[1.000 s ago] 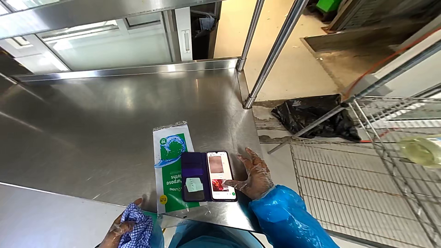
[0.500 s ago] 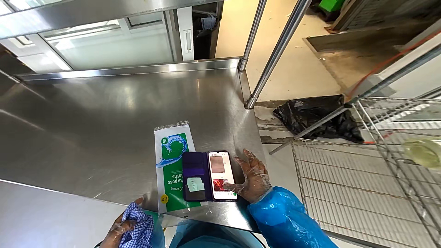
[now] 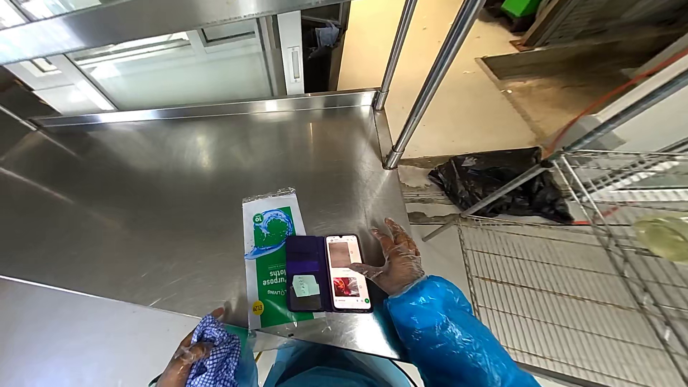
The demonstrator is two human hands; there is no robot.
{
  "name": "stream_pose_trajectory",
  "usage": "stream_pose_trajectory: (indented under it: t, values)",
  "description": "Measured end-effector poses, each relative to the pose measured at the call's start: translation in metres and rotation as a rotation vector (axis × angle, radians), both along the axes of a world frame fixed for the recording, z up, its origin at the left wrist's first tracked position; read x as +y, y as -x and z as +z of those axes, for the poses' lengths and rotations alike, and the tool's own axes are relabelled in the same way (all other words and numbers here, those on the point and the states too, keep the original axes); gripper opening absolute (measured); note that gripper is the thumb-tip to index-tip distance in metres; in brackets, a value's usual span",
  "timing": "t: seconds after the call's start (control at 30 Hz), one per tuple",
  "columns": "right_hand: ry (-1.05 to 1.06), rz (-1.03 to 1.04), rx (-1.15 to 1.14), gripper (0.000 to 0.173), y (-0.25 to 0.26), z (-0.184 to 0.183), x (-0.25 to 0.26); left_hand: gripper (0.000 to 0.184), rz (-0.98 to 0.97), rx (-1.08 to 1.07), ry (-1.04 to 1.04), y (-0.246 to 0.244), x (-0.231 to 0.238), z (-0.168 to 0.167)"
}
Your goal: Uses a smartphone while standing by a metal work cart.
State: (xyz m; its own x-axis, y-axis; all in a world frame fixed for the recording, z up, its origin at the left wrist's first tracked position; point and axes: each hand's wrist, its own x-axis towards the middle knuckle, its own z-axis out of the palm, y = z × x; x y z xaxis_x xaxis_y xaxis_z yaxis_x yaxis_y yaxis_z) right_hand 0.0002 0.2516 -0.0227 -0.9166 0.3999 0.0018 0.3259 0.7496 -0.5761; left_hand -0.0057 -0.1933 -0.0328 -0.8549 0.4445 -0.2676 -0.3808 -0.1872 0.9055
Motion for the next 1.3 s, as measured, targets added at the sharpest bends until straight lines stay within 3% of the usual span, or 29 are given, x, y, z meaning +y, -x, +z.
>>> stream_pose_trajectory:
  t: [0.43, 0.57, 0.63, 1.13, 1.3]
  values:
    - [-0.019, 0.126, -0.183, 0.099, -0.008, -0.001, -0.019, 0.064, 0.023, -0.011, 0.075, -0.001, 0.004, 0.002]
    - [0.066, 0.066, 0.169, 0.093, -0.014, -0.005, -0.017, 0.062, 0.034, -0.013, 0.057, -0.003, 0.004, 0.003]
    - [0.078, 0.052, 0.241, 0.091, -0.016, -0.005, -0.015, 0.062, 0.023, -0.015, 0.041, -0.003, 0.002, 0.002]
    - [0.061, -0.006, 0.218, 0.089, -0.026, -0.008, 0.000, 0.061, 0.024, 0.001, 0.058, -0.002, 0.002, 0.002]
    - [0.064, -0.042, 0.195, 0.077, -0.028, -0.004, 0.001, 0.059, 0.015, 0.004, 0.084, -0.002, 0.001, 0.004]
